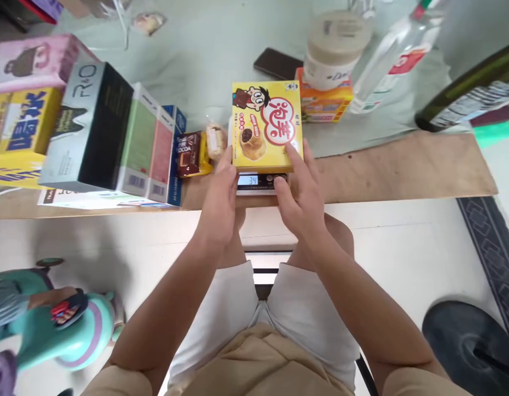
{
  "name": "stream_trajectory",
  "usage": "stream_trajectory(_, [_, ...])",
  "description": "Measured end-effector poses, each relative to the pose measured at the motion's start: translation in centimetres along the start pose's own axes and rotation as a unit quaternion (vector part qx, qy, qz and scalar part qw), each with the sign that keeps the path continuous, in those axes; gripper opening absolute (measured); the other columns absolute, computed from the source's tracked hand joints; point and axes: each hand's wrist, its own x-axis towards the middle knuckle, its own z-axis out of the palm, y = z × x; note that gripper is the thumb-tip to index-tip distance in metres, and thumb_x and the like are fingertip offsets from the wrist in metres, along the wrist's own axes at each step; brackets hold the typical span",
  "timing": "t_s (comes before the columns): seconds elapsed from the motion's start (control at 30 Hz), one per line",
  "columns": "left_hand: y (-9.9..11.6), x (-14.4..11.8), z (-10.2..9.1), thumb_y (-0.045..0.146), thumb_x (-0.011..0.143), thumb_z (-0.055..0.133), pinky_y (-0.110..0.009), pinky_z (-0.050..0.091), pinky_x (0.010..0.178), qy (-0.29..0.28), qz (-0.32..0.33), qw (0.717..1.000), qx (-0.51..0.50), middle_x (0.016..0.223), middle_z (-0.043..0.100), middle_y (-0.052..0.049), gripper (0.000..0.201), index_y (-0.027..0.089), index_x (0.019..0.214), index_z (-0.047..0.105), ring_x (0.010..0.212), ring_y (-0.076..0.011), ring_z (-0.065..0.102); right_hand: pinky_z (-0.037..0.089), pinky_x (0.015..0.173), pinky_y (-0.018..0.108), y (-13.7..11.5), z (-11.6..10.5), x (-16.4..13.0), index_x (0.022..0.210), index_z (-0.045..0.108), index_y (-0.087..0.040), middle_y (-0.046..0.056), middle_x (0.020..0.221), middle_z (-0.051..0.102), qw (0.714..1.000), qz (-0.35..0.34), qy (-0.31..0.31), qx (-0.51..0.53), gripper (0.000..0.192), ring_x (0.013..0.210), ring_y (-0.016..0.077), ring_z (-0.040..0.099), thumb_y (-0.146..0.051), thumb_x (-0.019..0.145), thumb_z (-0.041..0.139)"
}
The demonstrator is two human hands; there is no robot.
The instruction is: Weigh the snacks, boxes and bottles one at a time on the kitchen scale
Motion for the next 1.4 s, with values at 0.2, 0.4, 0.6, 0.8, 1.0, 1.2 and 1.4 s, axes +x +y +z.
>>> stream_trajectory(0.2, [-1.3, -0.7, -1.9, 0.069, 0.099, 0.047, -0.043, 0.027, 0.136, 0.095, 0.055, 0.993, -0.038, 0.165, 0.046, -0.004, 0.061, 0.032, 0.147, 0.052, 0.162, -0.026, 0.034, 0.032, 0.133, 0.061, 1.6, 0.4, 0.2, 0.155, 0.048, -0.036, 0.002, 0.163, 0.049, 1.0, -0.02, 0.019, -0.005, 0.057, 0.158, 0.0267, 0.042, -0.049, 0.1, 0.053])
stream_trajectory(0.4, [-5.2, -3.0, -1.8, 0.061, 0.1, 0.04, -0.043, 0.034, 0.131, 0.175, 0.156, 0.972, 0.01, 0.155, 0.051, -0.007, 0.056, 0.032, 0.146, 0.054, 0.153, -0.0286, 0.043, 0.048, 0.115, 0.059, 2.3, -0.2, -4.7, 0.153, 0.05, -0.038, 0.006, 0.15, 0.058, 0.993, 0.053, 0.106, 0.0, 0.057, 0.141, 0.029, 0.056, -0.047, 0.096, 0.054])
stream_trajectory(0.6, [-6.7, -3.1, -1.8, 0.055, 0.101, 0.035, -0.049, 0.029, 0.132, 0.145, 0.221, 0.959, 0.1, 0.154, 0.043, -0.013, 0.061, 0.024, 0.152, 0.046, 0.151, -0.0315, 0.041, 0.053, 0.109, 0.052, 2.0, 0.5, -6.7, 0.15, 0.052, -0.031, 0.01, 0.134, 0.059, 0.991, 0.06, 0.117, -0.003, 0.057, 0.126, 0.0249, 0.061, -0.037, 0.094, 0.055])
stream_trajectory(0.8, [-7.2, -2.6, -2.0, 0.06, 0.1, 0.035, -0.05, 0.033, 0.127, 0.144, 0.324, 0.917, 0.183, 0.148, 0.044, -0.015, 0.071, 0.019, 0.157, 0.042, 0.145, -0.0341, 0.044, 0.06, 0.093, 0.043, 3.6, 0.9, -6.4, 0.137, 0.061, -0.023, 0.009, 0.111, 0.062, 0.985, -0.014, 0.116, -0.13, 0.047, 0.1, 0.0201, 0.064, -0.026, 0.091, 0.053])
stream_trajectory(1.0, [-7.3, -2.7, -1.9, 0.058, 0.1, 0.031, -0.051, 0.036, 0.126, 0.145, 0.323, 0.911, 0.213, 0.146, 0.043, -0.016, 0.07, 0.019, 0.156, 0.041, 0.143, -0.034, 0.046, 0.059, 0.089, 0.044, 4.9, 1.5, -7.0, 0.128, 0.064, -0.021, 0.011, 0.107, 0.063, 0.976, -0.058, 0.127, -0.165, 0.041, 0.097, 0.0223, 0.063, -0.026, 0.089, 0.054])
stream_trajectory(1.2, [-7.0, -2.9, -2.0, 0.058, 0.101, 0.036, -0.053, 0.033, 0.129, 0.13, 0.276, 0.935, 0.18, 0.151, 0.041, -0.015, 0.067, 0.022, 0.156, 0.042, 0.147, -0.0336, 0.043, 0.057, 0.087, 0.045, 4.5, 1.6, -7.0, 0.116, 0.067, -0.021, 0.01, 0.104, 0.065, 0.975, -0.051, 0.126, -0.177, 0.031, 0.094, 0.0232, 0.063, -0.027, 0.086, 0.057])
stream_trajectory(1.4, [-5.3, -0.4, -2.9, 0.058, 0.104, 0.036, -0.049, 0.027, 0.134, 0.046, 0.231, 0.961, 0.147, 0.17, 0.034, -0.013, 0.07, 0.028, 0.165, 0.022, 0.162, -0.0318, 0.031, 0.06, 0.09, 0.044, 1.9, 0.0, -3.5, 0.132, 0.059, -0.022, 0.011, 0.116, 0.067, 0.988, -0.041, 0.108, -0.099, 0.041, 0.106, 0.0233, 0.067, -0.026, 0.092, 0.051])
